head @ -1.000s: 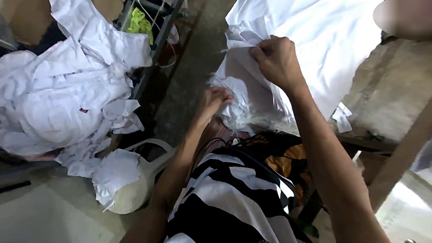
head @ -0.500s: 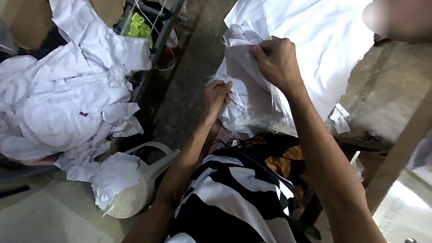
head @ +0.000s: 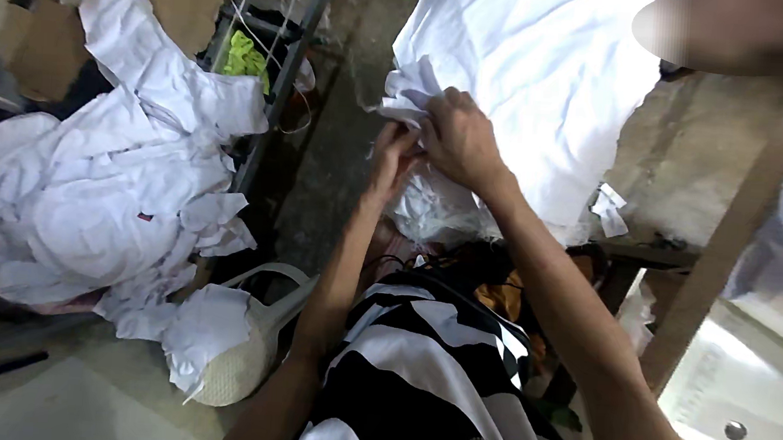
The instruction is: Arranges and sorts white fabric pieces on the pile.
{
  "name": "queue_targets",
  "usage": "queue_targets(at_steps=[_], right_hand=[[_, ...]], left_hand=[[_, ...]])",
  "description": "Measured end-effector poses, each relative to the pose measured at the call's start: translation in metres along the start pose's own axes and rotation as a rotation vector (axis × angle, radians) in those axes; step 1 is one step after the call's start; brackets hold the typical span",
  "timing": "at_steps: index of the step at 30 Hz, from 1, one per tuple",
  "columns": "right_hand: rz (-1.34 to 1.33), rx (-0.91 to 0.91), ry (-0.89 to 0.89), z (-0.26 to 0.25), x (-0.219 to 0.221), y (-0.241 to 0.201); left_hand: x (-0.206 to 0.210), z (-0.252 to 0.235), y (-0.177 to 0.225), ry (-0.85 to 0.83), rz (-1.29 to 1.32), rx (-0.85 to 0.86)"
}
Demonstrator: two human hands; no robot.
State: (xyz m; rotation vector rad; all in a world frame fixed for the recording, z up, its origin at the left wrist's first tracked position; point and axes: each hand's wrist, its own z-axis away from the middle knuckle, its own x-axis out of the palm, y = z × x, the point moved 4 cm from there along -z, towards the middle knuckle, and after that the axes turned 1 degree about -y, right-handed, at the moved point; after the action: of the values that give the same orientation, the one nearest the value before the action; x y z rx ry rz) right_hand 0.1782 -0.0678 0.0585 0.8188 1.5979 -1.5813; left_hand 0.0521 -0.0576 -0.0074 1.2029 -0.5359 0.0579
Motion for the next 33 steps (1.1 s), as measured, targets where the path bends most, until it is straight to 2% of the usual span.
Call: queue_targets(at_steps=[2,6,11,16,19,24,29,33], right_hand=[[0.052,-0.041,-0.058,0.003,0.013,-0.004],[-0.066,-0.116,-0.121,0.009,0.025,-0.007],[-0.270,0.035,-0.156,0.007,0.022,0.001],[-0.448,0.069,-0.033,0.000,0.015,0.017],[-0.465,0.062,-0.040,-0.003,0.014,0.018],[-0.418,0.033,0.024,-0.004,0.010,0.019],[-0.318,-0.004,0.230,-0.001,-0.001,0.023],[-0.291,0.049,0.241,0.001,-0.007,0.028]], left_hand=[[-0.008,0.005,0.000,0.013,0.040,-0.045],[-0.019,0.011,-0.006,0.074,0.013,-0.145],[-0.012,0.005,-0.009,0.195,-0.033,-0.180],[-0.009,0.001,-0.006,0.203,-0.051,-0.171],[-0.009,0.002,-0.003,0.170,-0.029,-0.139],[-0.015,0.004,-0.007,0.092,-0.002,-0.091],[-0.015,0.002,-0.005,0.054,-0.019,-0.075],[-0.017,-0.001,-0.004,0.040,-0.016,-0.095]])
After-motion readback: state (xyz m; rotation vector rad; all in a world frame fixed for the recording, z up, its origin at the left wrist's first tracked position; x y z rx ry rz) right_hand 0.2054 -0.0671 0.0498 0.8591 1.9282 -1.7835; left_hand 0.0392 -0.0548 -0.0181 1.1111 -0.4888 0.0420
